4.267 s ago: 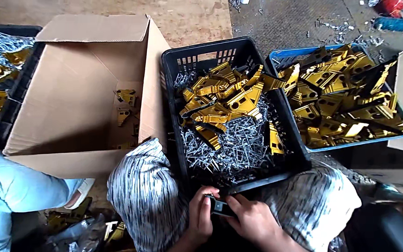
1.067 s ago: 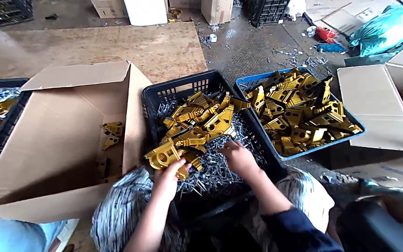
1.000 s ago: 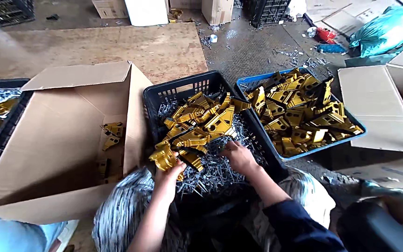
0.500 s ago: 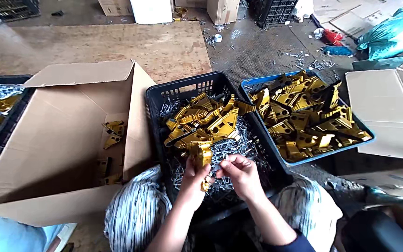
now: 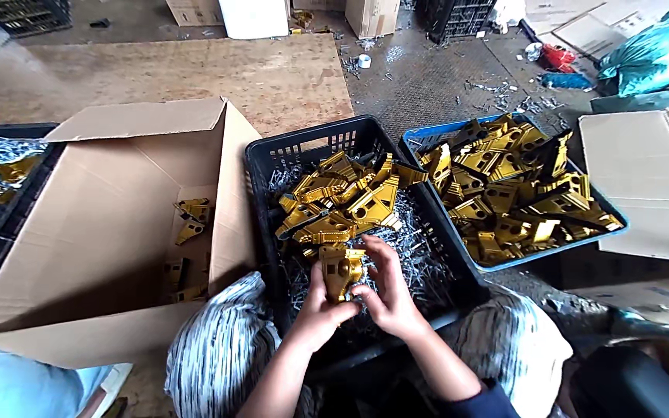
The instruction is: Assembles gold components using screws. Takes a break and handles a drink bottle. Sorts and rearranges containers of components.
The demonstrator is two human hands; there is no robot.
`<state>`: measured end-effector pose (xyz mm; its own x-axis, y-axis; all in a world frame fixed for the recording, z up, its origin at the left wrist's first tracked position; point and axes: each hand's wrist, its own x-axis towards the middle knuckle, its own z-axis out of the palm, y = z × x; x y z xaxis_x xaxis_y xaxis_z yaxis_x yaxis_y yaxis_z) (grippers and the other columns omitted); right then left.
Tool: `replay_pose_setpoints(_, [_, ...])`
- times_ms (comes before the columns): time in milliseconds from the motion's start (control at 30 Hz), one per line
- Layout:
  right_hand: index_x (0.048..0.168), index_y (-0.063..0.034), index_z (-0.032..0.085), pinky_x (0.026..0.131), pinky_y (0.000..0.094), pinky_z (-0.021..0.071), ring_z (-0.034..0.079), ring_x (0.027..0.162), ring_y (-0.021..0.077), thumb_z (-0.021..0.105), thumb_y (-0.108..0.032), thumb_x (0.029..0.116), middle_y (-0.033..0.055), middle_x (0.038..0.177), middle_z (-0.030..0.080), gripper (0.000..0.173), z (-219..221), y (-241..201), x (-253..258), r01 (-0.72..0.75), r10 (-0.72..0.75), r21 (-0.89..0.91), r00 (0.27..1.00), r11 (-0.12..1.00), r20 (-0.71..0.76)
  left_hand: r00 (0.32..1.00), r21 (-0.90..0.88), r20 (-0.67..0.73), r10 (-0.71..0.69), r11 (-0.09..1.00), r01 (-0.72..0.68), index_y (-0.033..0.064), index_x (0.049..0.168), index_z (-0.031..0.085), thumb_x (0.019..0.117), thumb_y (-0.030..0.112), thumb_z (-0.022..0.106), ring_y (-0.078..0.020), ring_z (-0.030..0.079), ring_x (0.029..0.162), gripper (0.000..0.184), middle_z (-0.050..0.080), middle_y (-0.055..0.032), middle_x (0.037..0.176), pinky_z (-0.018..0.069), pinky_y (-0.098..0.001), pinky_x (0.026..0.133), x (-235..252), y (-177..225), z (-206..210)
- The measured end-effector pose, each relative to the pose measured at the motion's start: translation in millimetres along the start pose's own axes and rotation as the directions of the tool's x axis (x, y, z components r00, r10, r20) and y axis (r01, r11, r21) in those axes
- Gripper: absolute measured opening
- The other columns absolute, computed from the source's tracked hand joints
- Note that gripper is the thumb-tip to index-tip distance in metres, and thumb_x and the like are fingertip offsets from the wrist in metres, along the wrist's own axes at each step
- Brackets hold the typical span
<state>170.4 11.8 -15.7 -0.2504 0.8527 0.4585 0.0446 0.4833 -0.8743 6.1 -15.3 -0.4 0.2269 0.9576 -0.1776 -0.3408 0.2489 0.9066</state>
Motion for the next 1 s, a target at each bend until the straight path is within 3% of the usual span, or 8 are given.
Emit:
replay_pose_setpoints(300, [0.141, 0.0021, 0.045, 0.101, 0.0428, 0.0593, 0.064, 0.124, 0.0251, 0.062, 0.004, 0.0916, 0.0165, 0.139, 0.059, 0.053, -3.2, -8.3, 15.0, -0.105, 0.098, 0.155, 0.994, 0.982, 0.056, 0.988, 0.222, -0.083, 0.131, 0.969, -0.110, 0.0026, 0.156, 0.006, 0.0697, -0.003, 0.079, -0.0186, 0.064, 0.119, 0.114, 0.052, -0.0183, 0.139, 0.0590, -0.0336, 0.097, 7.8, -4.1, -4.2])
replay_pose_setpoints(500, [0.134, -0.0030, 0.058, 0.093, 0.0388, 0.0614, 0.068, 0.112, 0.0172, 0.077, -0.015, 0.0885, 0.0088, 0.128, 0.065, 0.051, -23.9, -3.9, 32.8, -0.177, 0.182, -0.051, 0.972, 0.983, 0.145, 0.957, 0.355, -0.132, 0.257, 0.914, -0.197, 0.0026, 0.154, 0.014, 0.0727, 0.003, 0.081, -0.0165, 0.064, 0.117, 0.106, 0.051, -0.0185, 0.138, 0.0587, -0.0309, 0.095, 8.4, 3.6, -4.7])
replay_pose_setpoints(567, [0.121, -0.0048, 0.070, 0.084, 0.0394, 0.0592, 0.070, 0.095, 0.0183, 0.078, -0.021, 0.0907, 0.0096, 0.114, 0.072, 0.036, -41.0, -1.9, 41.1, -0.266, 0.370, -0.392, 0.903, 0.881, 0.218, 0.942, 0.239, -0.182, 0.282, 0.942, -0.236, 0.0053, 0.154, 0.015, 0.0725, 0.004, 0.083, -0.0203, 0.068, 0.110, 0.106, 0.057, -0.0170, 0.131, 0.0606, -0.0357, 0.092, 9.2, 9.5, -4.7])
replay_pose_setpoints(667, [0.126, -0.0109, 0.073, 0.103, 0.0636, 0.0476, 0.061, 0.124, 0.0405, 0.068, -0.019, 0.0961, 0.0196, 0.131, 0.066, 0.031, -48.8, 17.5, 39.7, -0.290, 0.741, -0.834, 0.643, 0.469, 0.193, 0.944, -0.060, -0.248, 0.219, 0.969, -0.240, 0.0130, 0.153, 0.017, 0.0804, 0.003, 0.077, -0.0202, 0.070, 0.093, 0.095, 0.061, -0.0121, 0.117, 0.0619, -0.0359, 0.081, 11.3, 21.7, -11.9])
replay_pose_setpoints(733, [0.124, -0.0131, 0.074, 0.102, 0.0654, 0.0464, 0.056, 0.129, 0.0425, 0.063, -0.020, 0.0982, 0.0196, 0.137, 0.062, 0.029, -46.5, 31.6, 28.1, -0.266, 0.789, -0.893, 0.598, 0.362, 0.142, 0.949, -0.276, -0.300, 0.093, 0.944, -0.180, 0.0185, 0.147, 0.022, 0.1007, 0.016, 0.053, -0.0176, 0.069, 0.085, 0.056, 0.062, -0.0072, 0.107, 0.0611, -0.0338, 0.075, 9.5, 28.2, -14.1])
replay_pose_setpoints(867, [0.117, -0.0056, 0.074, 0.095, 0.0585, 0.0532, 0.070, 0.108, 0.0341, 0.060, -0.021, 0.0996, 0.0156, 0.117, 0.073, 0.027, -55.1, 12.1, 23.8, -0.368, 0.677, -0.772, 0.728, 0.518, 0.107, 0.916, -0.439, -0.397, -0.058, 0.888, -0.134, 0.0162, 0.147, 0.033, 0.1122, 0.036, 0.028, -0.0227, 0.070, 0.088, 0.040, 0.064, -0.0121, 0.110, 0.0622, -0.0380, 0.074, 6.7, 35.5, -16.7])
replay_pose_setpoints(933, [0.110, -0.0011, 0.070, 0.071, 0.0407, 0.0561, 0.067, 0.073, 0.0198, 0.064, -0.018, 0.0951, 0.0104, 0.090, 0.072, 0.023, -60.9, 4.5, 18.2, -0.473, 0.611, -0.553, 0.787, 0.686, 0.086, 0.912, -0.247, -0.407, 0.046, 0.956, -0.158, 0.0093, 0.146, 0.036, 0.1124, 0.026, 0.030, -0.0208, 0.069, 0.099, 0.038, 0.063, -0.0110, 0.118, 0.0614, -0.0384, 0.082, 2.8, 31.5, -19.5])
replay_pose_setpoints(1000, [0.106, -0.0028, 0.062, 0.055, 0.0238, 0.0539, 0.062, 0.058, 0.0069, 0.065, -0.010, 0.0940, 0.0018, 0.081, 0.070, 0.014, -62.5, 0.5, 12.8, -0.595, 0.615, -0.173, 0.782, 0.785, 0.103, 0.902, 0.086, -0.350, 0.253, 0.967, -0.238, -0.0020, 0.139, 0.045, 0.1095, 0.016, 0.038, -0.0148, 0.067, 0.107, 0.035, 0.064, -0.0099, 0.119, 0.0590, -0.0345, 0.093, 2.5, 22.6, -23.9])
